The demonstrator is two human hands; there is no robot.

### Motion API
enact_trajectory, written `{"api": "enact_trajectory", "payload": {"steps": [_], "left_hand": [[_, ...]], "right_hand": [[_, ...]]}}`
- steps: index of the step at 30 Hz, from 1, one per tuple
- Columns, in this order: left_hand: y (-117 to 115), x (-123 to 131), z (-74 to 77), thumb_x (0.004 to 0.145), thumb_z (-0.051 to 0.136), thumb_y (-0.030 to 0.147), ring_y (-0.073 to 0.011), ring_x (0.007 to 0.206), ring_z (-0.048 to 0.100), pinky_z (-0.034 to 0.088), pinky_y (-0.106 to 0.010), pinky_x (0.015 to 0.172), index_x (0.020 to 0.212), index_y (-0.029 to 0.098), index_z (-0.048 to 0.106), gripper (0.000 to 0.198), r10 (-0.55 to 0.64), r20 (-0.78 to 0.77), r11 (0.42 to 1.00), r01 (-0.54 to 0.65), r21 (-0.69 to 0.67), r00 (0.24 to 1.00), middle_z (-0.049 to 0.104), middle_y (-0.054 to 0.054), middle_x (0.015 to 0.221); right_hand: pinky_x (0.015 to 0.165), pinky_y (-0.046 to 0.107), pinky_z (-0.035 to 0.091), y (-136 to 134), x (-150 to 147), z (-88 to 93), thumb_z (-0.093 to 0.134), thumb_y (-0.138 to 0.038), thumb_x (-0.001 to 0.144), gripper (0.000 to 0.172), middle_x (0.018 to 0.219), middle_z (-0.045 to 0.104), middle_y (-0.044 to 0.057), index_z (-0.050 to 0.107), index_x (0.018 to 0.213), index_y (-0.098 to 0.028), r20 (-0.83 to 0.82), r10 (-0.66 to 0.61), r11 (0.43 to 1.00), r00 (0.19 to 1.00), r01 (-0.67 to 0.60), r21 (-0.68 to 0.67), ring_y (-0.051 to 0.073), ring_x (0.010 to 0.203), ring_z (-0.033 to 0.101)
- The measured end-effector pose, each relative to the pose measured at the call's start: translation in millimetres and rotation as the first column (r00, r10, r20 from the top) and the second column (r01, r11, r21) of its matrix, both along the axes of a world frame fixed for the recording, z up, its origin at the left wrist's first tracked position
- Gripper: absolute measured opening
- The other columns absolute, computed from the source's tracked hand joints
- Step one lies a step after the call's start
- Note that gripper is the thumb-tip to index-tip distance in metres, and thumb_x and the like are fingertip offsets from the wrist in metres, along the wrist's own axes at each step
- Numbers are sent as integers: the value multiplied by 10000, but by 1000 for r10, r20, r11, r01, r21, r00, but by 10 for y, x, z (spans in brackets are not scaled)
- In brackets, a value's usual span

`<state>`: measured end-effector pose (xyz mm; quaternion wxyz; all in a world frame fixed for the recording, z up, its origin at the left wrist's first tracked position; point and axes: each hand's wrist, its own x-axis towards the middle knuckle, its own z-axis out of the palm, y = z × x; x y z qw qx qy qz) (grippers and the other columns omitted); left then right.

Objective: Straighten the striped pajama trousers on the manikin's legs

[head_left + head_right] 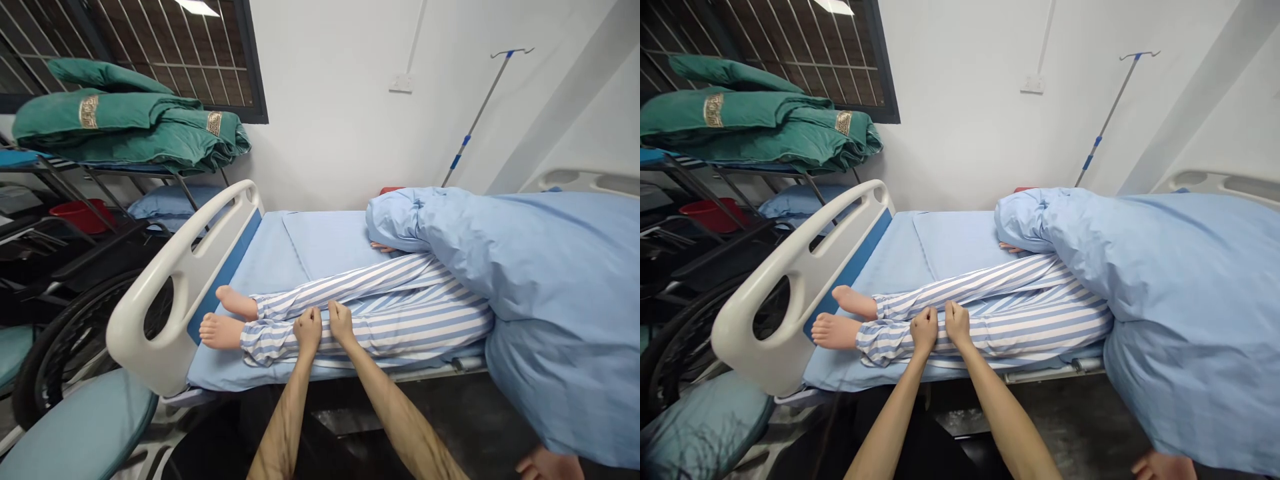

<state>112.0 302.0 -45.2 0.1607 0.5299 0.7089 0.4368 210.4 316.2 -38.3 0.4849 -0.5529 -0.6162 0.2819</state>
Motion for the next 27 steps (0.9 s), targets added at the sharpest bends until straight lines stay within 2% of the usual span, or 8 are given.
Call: {"api": "enact_trajectory", "payload": {"steps": [5,10,13,15,19,21,24,27], "left_hand": [[-20,-26,61,840,439,309,-97,520,325,229,-243,565,486,184,323,393,-50,87,999,51,-1,995,355,23,471],[20,49,425,844,438,388,-94,504,304,270,-238,525,498,206,281,422,-118,324,989,82,123,939,292,40,476],[35,184,561,851,446,416,-89,492,290,275,-236,511,503,209,281,437,-211,366,968,143,205,906,292,44,475],[39,268,508,852,448,378,-88,487,288,265,-237,518,492,204,283,432,-213,326,968,154,198,921,295,41,466],[61,334,213,817,471,239,-89,495,312,226,-251,561,464,183,344,379,-90,125,995,85,43,988,366,23,458],[84,323,113,827,463,222,-92,509,327,214,-253,574,469,176,370,372,-98,65,995,99,-7,993,413,11,473],[108,308,85,851,444,228,-97,527,336,200,-249,579,484,171,400,373,-117,11,992,117,-53,993,453,0,496],[106,321,113,850,449,232,-100,539,332,183,-248,580,493,168,417,364,-92,-44,993,88,-73,995,471,-4,514]], "right_hand": [[554,268,233,26,4,-40,359,-378,902,406,500,386,-25,337,537,-202,-31,-2,1000,1000,2,-16,123,530,369],[550,263,232,41,38,-24,355,-413,901,421,506,378,-29,341,538,-201,-91,-8,1000,996,7,-7,115,528,348],[547,262,246,58,47,-27,344,-441,895,434,499,368,-29,337,532,-202,-140,-8,1000,990,6,-17,115,525,347],[549,261,266,69,47,-23,351,-449,885,427,502,385,-25,348,537,-202,-176,-12,1000,984,8,-25,120,532,363],[549,261,293,73,46,0,403,-456,849,399,510,424,-17,353,544,-203,-231,-34,998,972,19,-65,123,541,377],[545,263,290,59,59,45,403,-458,849,403,507,418,-18,352,541,-203,-230,-25,997,973,7,-79,121,539,371],[540,266,266,17,121,226,388,-449,871,418,494,388,-28,349,537,-202,-164,10,999,986,-18,-45,111,527,354],[540,259,251,-32,227,530,372,-438,903,429,492,356,-42,346,548,-199,-104,54,998,993,-49,47,98,513,338]]}}
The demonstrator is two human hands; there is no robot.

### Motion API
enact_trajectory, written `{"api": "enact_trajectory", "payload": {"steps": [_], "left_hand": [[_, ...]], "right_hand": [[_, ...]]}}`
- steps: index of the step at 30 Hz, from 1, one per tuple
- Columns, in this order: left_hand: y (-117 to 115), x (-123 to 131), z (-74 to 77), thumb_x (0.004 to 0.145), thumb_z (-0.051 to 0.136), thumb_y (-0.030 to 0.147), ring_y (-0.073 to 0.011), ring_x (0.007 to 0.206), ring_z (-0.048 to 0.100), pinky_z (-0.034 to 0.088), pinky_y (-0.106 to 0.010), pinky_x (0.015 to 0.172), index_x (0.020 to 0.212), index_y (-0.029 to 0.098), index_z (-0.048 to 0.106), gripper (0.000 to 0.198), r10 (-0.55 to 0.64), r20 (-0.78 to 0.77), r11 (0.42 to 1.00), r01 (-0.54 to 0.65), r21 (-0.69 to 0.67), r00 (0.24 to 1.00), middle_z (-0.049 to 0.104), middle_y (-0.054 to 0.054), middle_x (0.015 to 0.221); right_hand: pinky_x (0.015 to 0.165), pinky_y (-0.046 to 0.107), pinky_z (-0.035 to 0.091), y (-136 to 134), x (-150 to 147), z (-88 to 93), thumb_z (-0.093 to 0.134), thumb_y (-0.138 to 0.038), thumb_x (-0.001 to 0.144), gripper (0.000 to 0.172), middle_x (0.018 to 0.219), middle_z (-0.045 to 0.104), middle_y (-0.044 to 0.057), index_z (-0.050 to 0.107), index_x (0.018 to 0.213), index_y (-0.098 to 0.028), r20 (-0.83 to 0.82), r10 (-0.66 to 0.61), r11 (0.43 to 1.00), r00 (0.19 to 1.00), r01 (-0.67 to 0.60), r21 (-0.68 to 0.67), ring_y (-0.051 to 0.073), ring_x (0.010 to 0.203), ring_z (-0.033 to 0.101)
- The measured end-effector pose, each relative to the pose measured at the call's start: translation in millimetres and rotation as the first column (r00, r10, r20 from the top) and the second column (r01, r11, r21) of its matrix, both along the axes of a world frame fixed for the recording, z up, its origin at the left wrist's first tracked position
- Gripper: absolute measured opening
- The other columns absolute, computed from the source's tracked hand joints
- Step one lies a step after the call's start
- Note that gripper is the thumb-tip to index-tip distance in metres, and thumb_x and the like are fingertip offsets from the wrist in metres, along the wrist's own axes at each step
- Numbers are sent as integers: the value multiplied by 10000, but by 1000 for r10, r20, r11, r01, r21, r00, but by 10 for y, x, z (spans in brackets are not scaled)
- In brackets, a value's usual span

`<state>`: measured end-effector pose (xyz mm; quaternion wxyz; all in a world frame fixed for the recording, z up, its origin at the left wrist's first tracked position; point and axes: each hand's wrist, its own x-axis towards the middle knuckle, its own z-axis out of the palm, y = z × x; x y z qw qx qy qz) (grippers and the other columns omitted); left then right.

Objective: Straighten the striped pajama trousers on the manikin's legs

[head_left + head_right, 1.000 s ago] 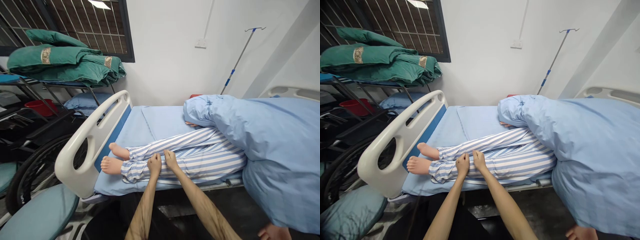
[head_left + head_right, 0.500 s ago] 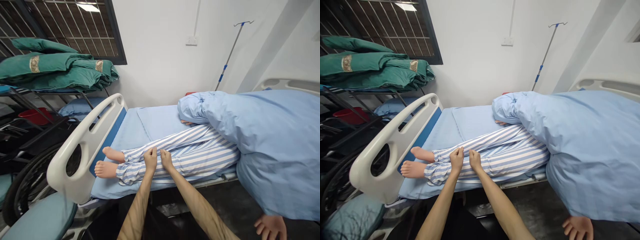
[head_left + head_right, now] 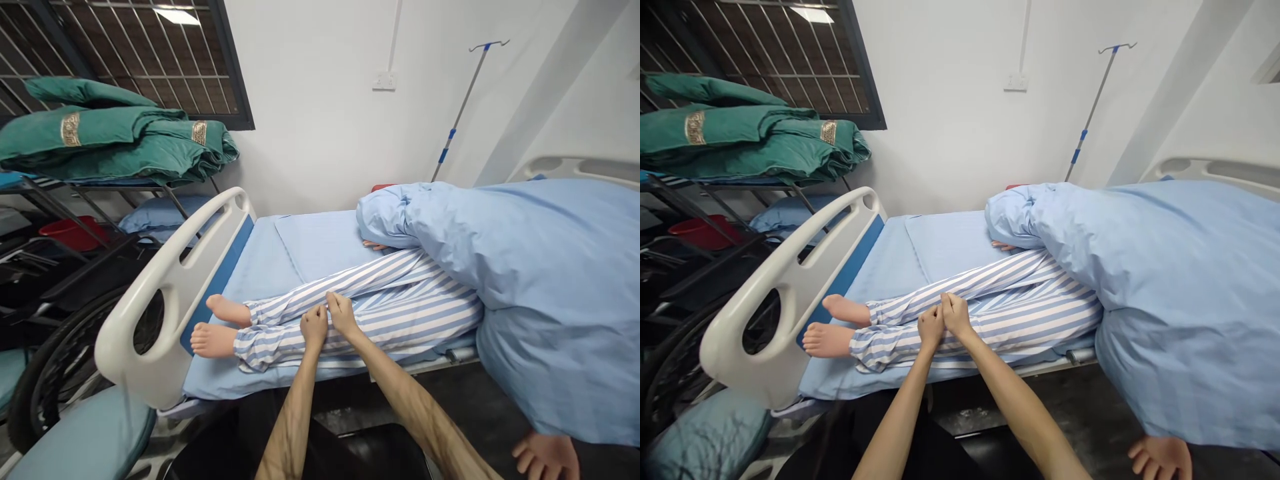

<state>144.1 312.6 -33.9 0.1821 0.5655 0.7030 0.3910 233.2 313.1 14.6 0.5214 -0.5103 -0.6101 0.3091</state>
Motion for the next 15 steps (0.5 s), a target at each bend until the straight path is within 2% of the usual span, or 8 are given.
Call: {"api": "enact_trajectory", "payload": {"steps": [2,4,6,11,13,15], "left_hand": [[-9,12,9,849,448,230,-100,539,327,180,-247,580,490,168,407,366,8,-11,1000,-8,2,1000,466,0,514],[-17,19,7,850,443,234,-98,533,322,185,-246,581,485,168,387,375,6,-3,1000,-6,1,1000,447,7,504],[-26,24,-1,855,437,244,-97,531,324,193,-247,582,487,169,373,381,3,13,1000,-3,3,1000,432,10,500],[-62,29,-26,843,447,273,-96,531,326,216,-254,584,486,175,359,381,4,38,1000,-4,3,999,418,11,491],[-64,28,-10,834,449,292,-96,524,320,225,-253,578,479,179,342,388,-8,65,1000,7,6,998,389,18,480],[-47,36,55,822,447,298,-94,517,315,235,-251,566,472,185,314,391,-33,130,999,31,16,991,347,25,473]], "right_hand": [[542,252,256,-20,68,167,356,-443,922,439,496,342,-47,344,557,-199,-1,24,998,1000,-24,52,94,506,335],[545,246,261,-23,118,204,338,-450,935,446,504,336,-47,340,566,-200,-11,36,997,999,-35,72,93,507,337],[550,248,258,-18,143,81,318,-445,941,443,511,341,-42,335,571,-203,-4,24,999,1000,-24,47,98,514,346],[575,279,237,-22,128,-472,317,-394,929,380,534,409,-11,376,602,-209,172,-36,998,985,44,-42,128,541,390],[576,283,236,-16,124,-579,322,-387,927,373,528,411,-10,379,604,-211,182,-48,998,982,55,-35,132,535,388],[566,278,240,2,137,-605,338,-392,922,382,514,396,-17,362,586,-210,127,-54,998,990,59,-29,127,525,377]]}}
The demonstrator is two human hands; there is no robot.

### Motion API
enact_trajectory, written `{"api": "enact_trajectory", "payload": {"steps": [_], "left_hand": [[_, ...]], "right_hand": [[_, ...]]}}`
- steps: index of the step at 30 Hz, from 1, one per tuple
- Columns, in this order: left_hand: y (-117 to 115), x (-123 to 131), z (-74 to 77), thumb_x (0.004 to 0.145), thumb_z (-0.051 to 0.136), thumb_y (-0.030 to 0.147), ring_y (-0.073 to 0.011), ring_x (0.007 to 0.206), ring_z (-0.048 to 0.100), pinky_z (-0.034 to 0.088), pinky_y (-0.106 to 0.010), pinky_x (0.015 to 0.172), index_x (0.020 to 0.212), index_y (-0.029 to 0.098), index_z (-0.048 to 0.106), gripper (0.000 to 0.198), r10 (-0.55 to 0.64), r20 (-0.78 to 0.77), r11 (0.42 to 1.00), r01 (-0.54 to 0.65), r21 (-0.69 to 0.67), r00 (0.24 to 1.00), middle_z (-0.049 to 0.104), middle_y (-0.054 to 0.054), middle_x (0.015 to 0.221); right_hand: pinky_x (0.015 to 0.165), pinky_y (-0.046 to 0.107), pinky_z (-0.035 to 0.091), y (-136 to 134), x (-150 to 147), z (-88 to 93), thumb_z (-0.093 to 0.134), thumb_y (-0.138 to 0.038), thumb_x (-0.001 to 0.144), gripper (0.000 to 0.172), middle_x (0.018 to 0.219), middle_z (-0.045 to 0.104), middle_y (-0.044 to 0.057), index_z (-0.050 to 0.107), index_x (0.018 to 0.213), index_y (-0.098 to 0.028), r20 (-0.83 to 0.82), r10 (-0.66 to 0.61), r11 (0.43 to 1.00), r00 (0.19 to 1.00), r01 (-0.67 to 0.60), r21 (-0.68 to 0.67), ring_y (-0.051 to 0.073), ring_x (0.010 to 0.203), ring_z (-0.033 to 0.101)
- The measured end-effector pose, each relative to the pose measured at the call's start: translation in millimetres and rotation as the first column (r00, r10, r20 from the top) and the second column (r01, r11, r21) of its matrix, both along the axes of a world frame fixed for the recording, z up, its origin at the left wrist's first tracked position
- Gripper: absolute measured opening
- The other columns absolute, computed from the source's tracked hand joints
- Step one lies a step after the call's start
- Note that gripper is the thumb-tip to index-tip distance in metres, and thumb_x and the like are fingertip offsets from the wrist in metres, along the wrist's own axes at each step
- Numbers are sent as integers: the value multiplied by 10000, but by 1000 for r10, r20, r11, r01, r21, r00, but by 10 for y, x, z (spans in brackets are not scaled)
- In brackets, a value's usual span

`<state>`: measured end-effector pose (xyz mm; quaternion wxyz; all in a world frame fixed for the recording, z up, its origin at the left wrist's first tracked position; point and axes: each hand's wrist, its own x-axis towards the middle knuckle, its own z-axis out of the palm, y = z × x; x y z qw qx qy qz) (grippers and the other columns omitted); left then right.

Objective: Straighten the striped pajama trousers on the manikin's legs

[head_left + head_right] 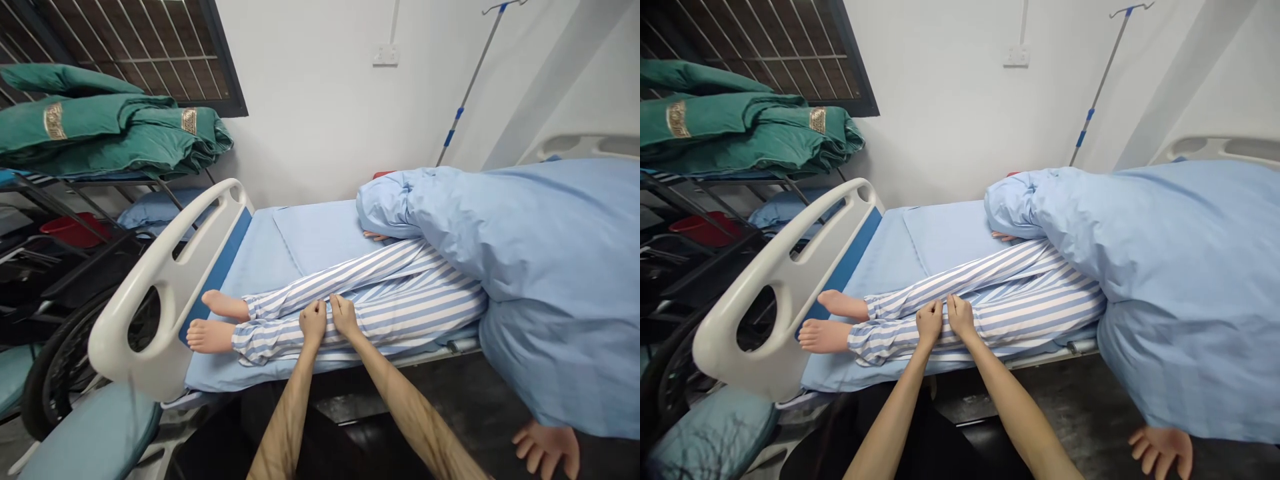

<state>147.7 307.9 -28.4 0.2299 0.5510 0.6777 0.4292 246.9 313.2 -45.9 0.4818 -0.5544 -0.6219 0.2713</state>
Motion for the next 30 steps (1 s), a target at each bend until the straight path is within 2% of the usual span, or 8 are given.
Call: {"api": "enact_trajectory", "payload": {"steps": [6,8,11,16,21,24,26,30], "left_hand": [[47,183,452,831,458,362,-91,488,278,256,-255,518,489,211,260,423,-105,261,987,69,146,960,260,37,477],[26,269,513,852,450,396,-91,487,286,267,-253,514,499,214,275,434,-157,311,977,102,185,937,283,34,477],[-28,352,374,870,432,356,-96,502,309,264,-260,538,499,206,305,419,-138,262,986,108,125,955,341,19,477],[-94,365,-20,885,413,285,-131,557,386,214,-297,605,560,196,439,338,-75,-45,997,74,-21,996,500,-34,542],[-68,351,-64,912,373,310,-135,581,406,205,-295,618,565,196,386,365,-108,-77,994,106,-22,991,499,-38,558],[-64,358,-51,912,371,327,-125,571,385,203,-283,611,555,191,359,383,-94,-86,995,93,-19,992,473,-25,544],[-72,359,-58,914,367,343,-119,565,381,205,-273,605,550,186,360,396,-81,-82,997,79,-25,993,467,-18,540],[-87,353,-94,903,382,357,-119,561,395,213,-262,599,548,187,387,394,-83,-72,996,82,-21,994,461,-10,532]], "right_hand": [[550,261,268,58,68,45,336,-451,915,429,518,366,-35,357,566,-201,-222,-37,999,974,32,-26,112,534,352],[556,262,275,61,79,49,337,-460,911,430,532,376,-33,367,572,-197,-247,-30,999,968,24,-25,111,551,353],[560,263,284,61,81,33,353,-466,899,417,544,395,-28,373,583,-196,-281,-28,999,959,21,-30,114,568,358],[540,270,288,112,98,64,393,-497,866,421,522,340,-43,318,563,-216,-320,-64,995,945,37,-90,104,534,313],[534,260,280,156,306,489,393,-517,880,470,488,346,-43,359,530,-204,-207,59,997,977,-69,-37,101,510,339],[535,246,292,83,449,702,366,-528,906,497,492,364,-42,376,535,-198,-221,72,997,973,-67,29,96,503,347],[537,244,300,3,471,662,360,-536,914,504,498,372,-38,375,539,-199,-239,64,998,969,-59,27,97,505,349],[546,264,286,-150,342,231,345,-521,917,478,501,383,-26,365,555,-209,-206,-24,999,978,15,-45,112,510,366]]}}
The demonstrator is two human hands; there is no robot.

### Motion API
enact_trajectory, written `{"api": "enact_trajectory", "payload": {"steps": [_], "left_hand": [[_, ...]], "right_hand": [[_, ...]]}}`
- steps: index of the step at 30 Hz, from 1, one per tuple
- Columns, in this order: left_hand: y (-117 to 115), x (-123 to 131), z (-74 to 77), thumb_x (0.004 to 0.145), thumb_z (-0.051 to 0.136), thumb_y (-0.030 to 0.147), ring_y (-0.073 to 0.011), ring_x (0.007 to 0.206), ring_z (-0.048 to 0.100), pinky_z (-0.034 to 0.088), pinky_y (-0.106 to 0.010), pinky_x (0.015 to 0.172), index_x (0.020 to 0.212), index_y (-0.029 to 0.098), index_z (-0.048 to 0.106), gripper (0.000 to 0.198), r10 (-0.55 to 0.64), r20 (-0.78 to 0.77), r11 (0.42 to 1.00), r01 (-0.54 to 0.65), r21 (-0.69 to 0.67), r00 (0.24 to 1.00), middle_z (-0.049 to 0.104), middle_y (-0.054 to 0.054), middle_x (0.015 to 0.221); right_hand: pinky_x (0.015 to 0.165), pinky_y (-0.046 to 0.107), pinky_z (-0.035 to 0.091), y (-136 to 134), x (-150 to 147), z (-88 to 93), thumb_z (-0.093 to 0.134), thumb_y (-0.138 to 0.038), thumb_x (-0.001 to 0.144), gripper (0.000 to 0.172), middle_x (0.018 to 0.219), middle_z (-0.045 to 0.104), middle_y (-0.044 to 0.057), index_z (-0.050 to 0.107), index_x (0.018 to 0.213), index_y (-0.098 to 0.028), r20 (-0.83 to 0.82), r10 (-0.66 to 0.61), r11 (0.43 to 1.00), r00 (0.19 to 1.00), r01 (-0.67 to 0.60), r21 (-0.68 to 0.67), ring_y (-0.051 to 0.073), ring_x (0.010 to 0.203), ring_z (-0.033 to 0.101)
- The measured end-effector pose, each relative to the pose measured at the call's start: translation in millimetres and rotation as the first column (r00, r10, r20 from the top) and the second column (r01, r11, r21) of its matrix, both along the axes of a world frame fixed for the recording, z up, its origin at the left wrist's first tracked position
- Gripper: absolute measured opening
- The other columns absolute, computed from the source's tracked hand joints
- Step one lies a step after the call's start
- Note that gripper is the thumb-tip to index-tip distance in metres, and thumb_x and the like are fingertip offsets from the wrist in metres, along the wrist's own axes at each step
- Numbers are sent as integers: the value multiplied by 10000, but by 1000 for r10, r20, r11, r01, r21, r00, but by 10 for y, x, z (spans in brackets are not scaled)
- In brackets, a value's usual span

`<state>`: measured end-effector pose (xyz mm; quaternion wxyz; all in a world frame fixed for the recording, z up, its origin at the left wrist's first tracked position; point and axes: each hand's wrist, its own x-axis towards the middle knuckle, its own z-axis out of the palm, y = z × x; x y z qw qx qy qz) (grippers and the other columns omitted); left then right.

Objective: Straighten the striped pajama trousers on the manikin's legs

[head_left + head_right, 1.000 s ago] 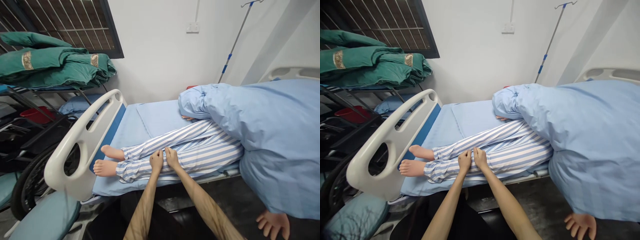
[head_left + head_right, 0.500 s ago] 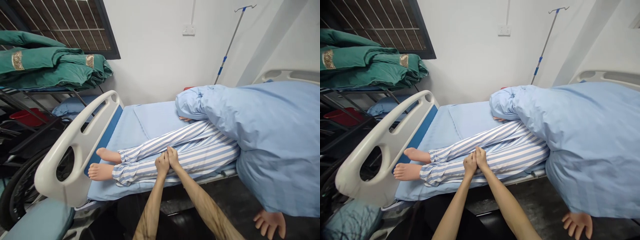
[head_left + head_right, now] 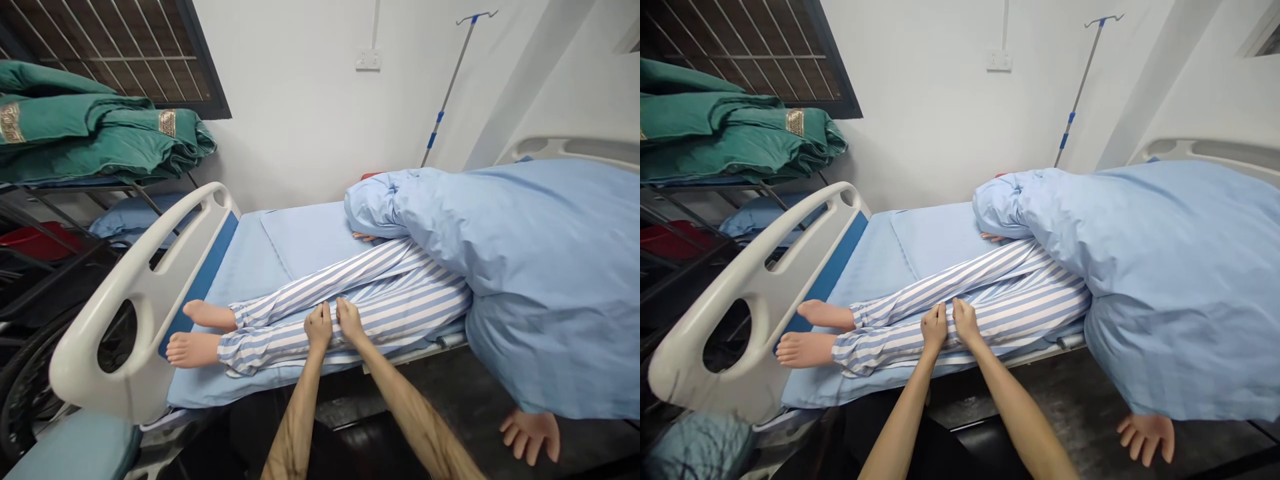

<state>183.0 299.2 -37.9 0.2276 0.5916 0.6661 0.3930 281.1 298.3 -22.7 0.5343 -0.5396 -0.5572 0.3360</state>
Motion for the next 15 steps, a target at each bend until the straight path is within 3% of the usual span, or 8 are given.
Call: {"api": "enact_trajectory", "payload": {"steps": [2,5,8,12,15], "left_hand": [[11,10,-4,893,396,356,-119,550,383,216,-265,595,545,191,398,386,17,6,1000,-17,-2,1000,460,-9,530],[81,67,76,875,416,325,-114,531,358,226,-271,587,522,193,379,379,-2,65,1000,2,4,998,433,-1,512],[205,166,330,875,415,321,-103,511,349,258,-264,572,505,197,347,396,-62,213,996,48,70,975,390,16,484],[313,279,767,903,394,395,-91,475,360,307,-249,543,509,204,367,439,-101,464,987,30,159,880,371,29,457],[280,317,803,910,393,426,-87,465,348,314,-246,535,519,208,349,450,-118,541,982,17,189,833,362,33,459]], "right_hand": [[558,274,275,-37,-76,-198,340,-496,919,451,504,393,-19,375,572,-210,38,-53,999,998,53,5,121,518,373],[570,275,278,-33,-114,-321,321,-475,929,436,529,432,-6,397,595,-206,38,-58,998,998,57,23,131,542,399],[569,271,270,-2,-86,-328,294,-470,943,442,555,453,-2,407,611,-201,15,-26,999,1000,25,41,133,556,412],[549,266,240,18,-56,-338,294,-482,945,458,524,379,-22,348,585,-204,15,-19,999,1000,18,37,119,524,364],[546,263,251,11,-51,-338,299,-492,943,468,520,363,-25,336,576,-204,-15,-11,999,1000,12,33,117,523,358]]}}
